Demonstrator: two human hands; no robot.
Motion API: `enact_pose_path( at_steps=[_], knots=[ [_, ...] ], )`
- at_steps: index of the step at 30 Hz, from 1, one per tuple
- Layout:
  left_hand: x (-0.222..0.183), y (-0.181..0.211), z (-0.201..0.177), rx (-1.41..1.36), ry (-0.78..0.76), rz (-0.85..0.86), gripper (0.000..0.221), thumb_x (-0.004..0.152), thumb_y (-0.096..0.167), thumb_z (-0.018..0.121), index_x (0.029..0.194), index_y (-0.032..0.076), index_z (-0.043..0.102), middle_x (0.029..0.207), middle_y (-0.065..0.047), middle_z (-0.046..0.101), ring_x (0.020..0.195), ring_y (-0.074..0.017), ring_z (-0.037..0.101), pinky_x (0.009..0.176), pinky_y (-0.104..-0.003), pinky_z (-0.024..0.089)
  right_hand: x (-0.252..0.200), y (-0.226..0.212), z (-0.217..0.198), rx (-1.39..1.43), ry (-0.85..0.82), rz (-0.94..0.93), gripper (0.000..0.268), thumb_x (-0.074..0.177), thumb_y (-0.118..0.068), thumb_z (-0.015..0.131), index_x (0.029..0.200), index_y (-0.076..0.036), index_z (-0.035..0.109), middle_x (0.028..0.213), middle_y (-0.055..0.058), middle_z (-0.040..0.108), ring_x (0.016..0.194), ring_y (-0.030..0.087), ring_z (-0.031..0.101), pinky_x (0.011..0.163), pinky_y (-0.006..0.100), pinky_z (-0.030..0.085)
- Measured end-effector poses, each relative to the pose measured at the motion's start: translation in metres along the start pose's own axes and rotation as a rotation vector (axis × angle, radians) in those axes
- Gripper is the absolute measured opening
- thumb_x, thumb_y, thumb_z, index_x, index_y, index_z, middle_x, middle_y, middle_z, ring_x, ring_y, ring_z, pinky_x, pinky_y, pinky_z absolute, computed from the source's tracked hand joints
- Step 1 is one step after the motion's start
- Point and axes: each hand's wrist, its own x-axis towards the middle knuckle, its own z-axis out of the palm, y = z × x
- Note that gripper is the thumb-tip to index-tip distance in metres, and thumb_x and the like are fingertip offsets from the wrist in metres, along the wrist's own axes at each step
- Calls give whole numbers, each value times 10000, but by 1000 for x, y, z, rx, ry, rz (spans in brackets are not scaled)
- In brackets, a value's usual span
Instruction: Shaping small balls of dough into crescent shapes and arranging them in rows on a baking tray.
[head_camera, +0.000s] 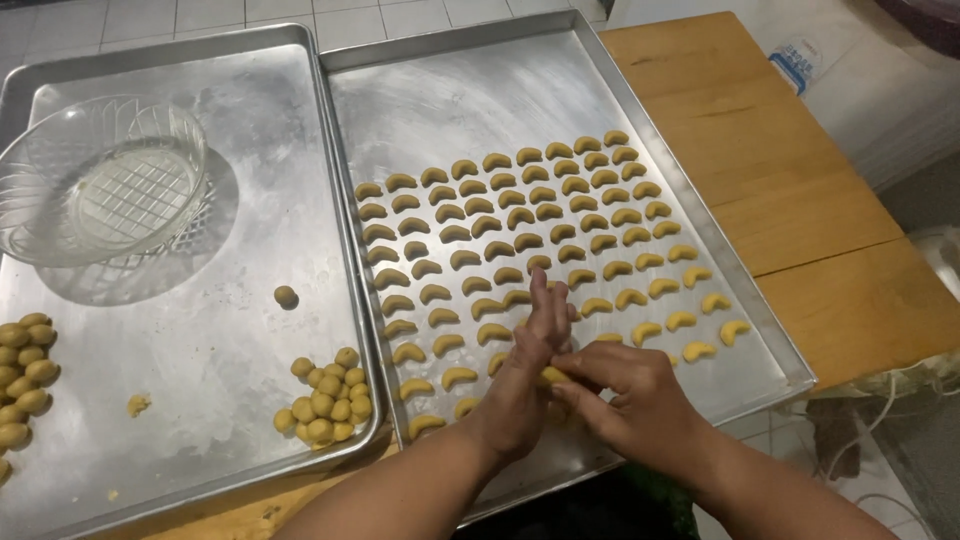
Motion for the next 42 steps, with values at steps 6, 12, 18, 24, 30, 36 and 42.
enact_pose_path(
  at_steps=[6, 12, 18, 24, 30, 36, 42],
  knots=[
    [-2, -7, -1, 238, 107, 14, 1026, 895, 816, 223, 1590, 184, -192, 1706, -126, -236, 1588, -406, -41, 1246, -557, 35, 5, 0, 2, 108, 77, 156, 208, 840, -103, 786, 1045, -68, 801, 735, 37, 750, 593, 106, 653, 549, 244, 523],
    [4, 11, -3, 81, 233, 62, 1102, 826, 876, 241, 1578, 219, -228, 1694, -177, -219, 1564, -416, -96, 1195, -630, -22, 3, 40, -14, 31, 29, 314, 245, 780, -154, 840, 1014, -93, 806, 875, 78, 803, 674, 137, 714, 607, 243, 644],
    [7, 0, -12, -119, 403, 9, 735, 1020, 588, 73, 1648, 251, -105, 1739, -80, -97, 1583, -377, -4, 1238, -580, 3, 2, 67, -10, -38, -34, 414, 219, 719, -29, 864, 934, -56, 841, 850, 189, 799, 808, 396, 745, 718, 464, 588],
    [7, -6, -13, -125, 435, 71, 710, 1036, 535, 115, 1658, 233, -46, 1745, -71, -58, 1581, -361, 28, 1238, -559, 9, -7, 79, 9, -212, -108, 367, 175, 724, -168, 892, 881, -107, 844, 761, 82, 667, 763, 302, 653, 723, 413, 556],
    [8, -8, -16, -156, 468, 119, 691, 1046, 501, 133, 1663, 224, -9, 1747, -73, -16, 1580, -358, 68, 1237, -557, 23, -12, 86, 12, -312, -186, 368, 196, 765, -240, 870, 920, -123, 845, 780, 77, 631, 803, 308, 633, 742, 401, 555],
    [8, -6, -17, -159, 490, 94, 687, 1050, 493, 135, 1662, 206, 16, 1745, -84, 10, 1573, -365, 87, 1237, -562, 46, -21, 86, 5, -301, -166, 320, 265, 771, -296, 863, 1008, -180, 836, 858, 90, 660, 826, 328, 651, 761, 430, 550],
    [10, -13, -26, -302, 500, 29, 745, 958, 600, 331, 1612, 245, 295, 1702, -78, 315, 1535, -282, 363, 1216, -448, 227, -39, 73, 15, -290, -423, 128, 221, 882, -379, 750, 903, -159, 764, 836, 52, 644, 800, 288, 617, 682, 477, 465]
  ],
)
